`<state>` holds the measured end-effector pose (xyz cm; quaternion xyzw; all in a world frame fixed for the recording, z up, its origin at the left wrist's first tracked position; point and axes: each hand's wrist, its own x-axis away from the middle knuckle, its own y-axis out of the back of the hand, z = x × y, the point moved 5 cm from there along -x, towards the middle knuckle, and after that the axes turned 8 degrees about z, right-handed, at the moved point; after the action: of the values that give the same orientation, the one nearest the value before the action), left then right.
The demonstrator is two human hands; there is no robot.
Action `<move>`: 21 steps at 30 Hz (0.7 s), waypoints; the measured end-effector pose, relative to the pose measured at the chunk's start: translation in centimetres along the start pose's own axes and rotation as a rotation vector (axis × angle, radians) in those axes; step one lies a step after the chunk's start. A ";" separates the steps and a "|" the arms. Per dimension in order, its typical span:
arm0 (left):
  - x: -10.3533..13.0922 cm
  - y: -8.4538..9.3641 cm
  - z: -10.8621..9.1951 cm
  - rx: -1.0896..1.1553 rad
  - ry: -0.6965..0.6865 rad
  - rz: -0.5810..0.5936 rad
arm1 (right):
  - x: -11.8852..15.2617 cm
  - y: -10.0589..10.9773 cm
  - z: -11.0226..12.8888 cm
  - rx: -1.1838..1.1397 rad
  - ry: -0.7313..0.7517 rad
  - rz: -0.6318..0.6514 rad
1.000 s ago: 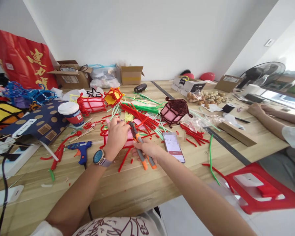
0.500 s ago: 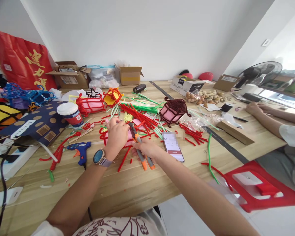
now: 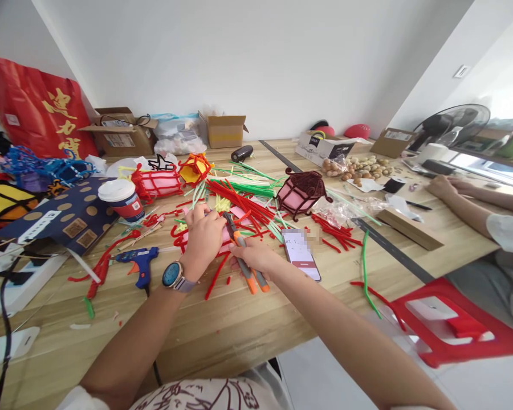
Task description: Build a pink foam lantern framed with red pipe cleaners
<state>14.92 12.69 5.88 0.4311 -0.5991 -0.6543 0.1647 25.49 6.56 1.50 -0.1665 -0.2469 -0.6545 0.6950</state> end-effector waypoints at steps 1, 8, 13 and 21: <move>0.0 0.0 0.0 0.001 -0.004 -0.006 | 0.0 0.0 0.0 0.003 0.000 0.000; -0.2 0.0 0.1 0.003 -0.010 -0.009 | 0.1 -0.2 0.4 -0.019 -0.007 -0.003; -0.4 0.4 -0.1 0.018 -0.005 -0.012 | -0.2 -0.3 0.2 0.011 0.013 -0.012; -0.6 0.2 0.0 0.042 0.036 0.004 | -1.8 0.1 -0.1 0.103 0.080 -0.081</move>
<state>15.25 13.08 6.27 0.4450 -0.6104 -0.6334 0.1679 25.55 8.03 0.38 -0.0941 -0.2587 -0.6747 0.6849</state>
